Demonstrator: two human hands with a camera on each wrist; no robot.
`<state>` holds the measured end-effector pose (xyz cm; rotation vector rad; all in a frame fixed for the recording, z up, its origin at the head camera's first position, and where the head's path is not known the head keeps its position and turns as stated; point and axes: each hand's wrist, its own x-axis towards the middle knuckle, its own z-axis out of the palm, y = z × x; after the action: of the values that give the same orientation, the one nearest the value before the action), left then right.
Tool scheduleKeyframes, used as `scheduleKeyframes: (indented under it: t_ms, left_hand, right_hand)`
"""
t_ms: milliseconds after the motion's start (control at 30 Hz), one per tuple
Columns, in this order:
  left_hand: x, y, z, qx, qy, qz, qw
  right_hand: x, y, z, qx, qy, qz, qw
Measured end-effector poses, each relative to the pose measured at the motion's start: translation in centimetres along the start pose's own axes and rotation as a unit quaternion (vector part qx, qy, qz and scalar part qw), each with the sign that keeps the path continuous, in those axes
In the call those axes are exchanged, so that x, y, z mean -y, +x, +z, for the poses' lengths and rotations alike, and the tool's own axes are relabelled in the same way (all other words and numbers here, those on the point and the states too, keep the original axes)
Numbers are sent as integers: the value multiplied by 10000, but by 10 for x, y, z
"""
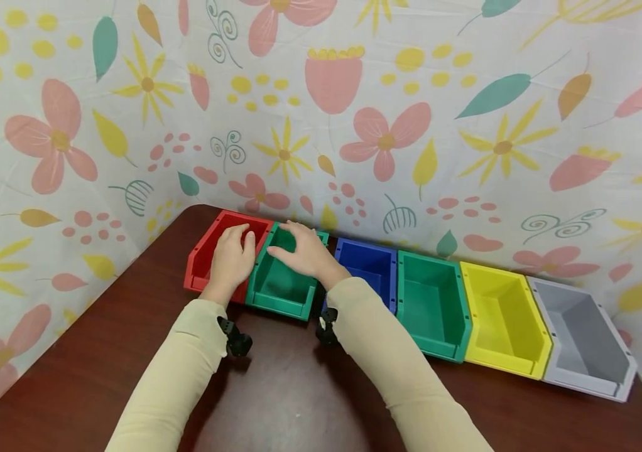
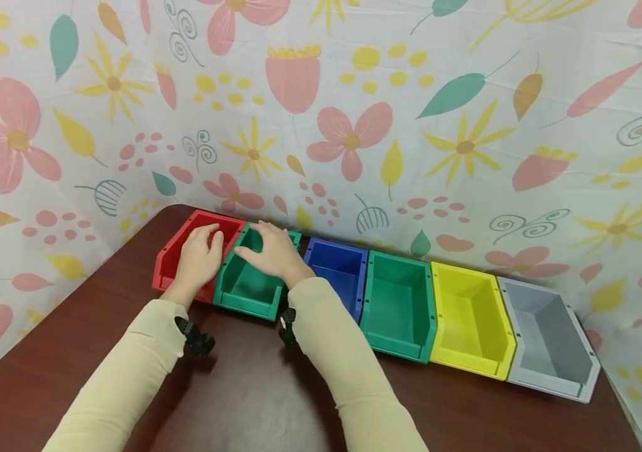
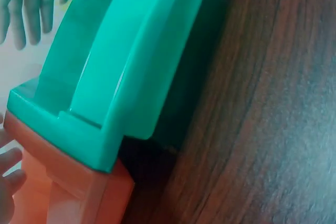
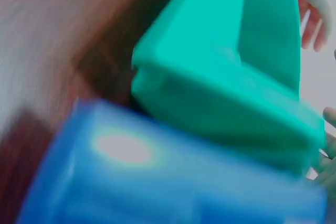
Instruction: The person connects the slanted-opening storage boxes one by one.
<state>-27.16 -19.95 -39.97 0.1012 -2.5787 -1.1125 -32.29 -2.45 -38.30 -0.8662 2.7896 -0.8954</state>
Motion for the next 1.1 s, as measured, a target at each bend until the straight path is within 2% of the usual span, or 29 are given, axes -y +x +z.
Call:
scheduleKeyframes:
  t_ms: [167, 300, 400, 533, 667, 767, 867, 967, 1033, 1100]
  left_hand:
    - [-7, 2, 8, 607, 43, -85, 9981]
    - [-13, 4, 14, 1161, 208, -291, 9926]
    - [-15, 4, 16, 1396, 308, -401, 9889]
    - [-15, 3, 19, 1396, 346, -392, 9888]
    - [-14, 2, 22, 1096, 95, -395, 9931]
    - [-11, 2, 26, 856, -139, -450, 9952]
    - [-8, 2, 27, 729, -185, -477, 9960]
    - [-5, 1, 26, 698, -113, -512, 9962]
    - [-5, 0, 25, 688, -87, -508, 9963]
    - [-5, 0, 23, 733, -117, -515, 9959]
  right_hand:
    - [-12, -16, -22, -14, 34, 131, 9999]
    - [-23, -30, -41, -39, 88, 64, 9999]
    - [-31, -43, -58, -29, 297, 180, 9994]
    - [-45, -66, -84, -89, 516, 582, 9969]
    - [-59, -97, -109, -128, 759, 1171, 9901]
    - [-66, -122, -123, -12, 1429, 1675, 9755]
    - [-69, -144, -130, 75, 2285, 2082, 9510]
    - [-69, -160, -132, 162, 2968, 2257, 9277]
    - [-67, -166, -132, 194, 3256, 2330, 9161]
    - [-65, -171, -132, 206, 3441, 2344, 9090]
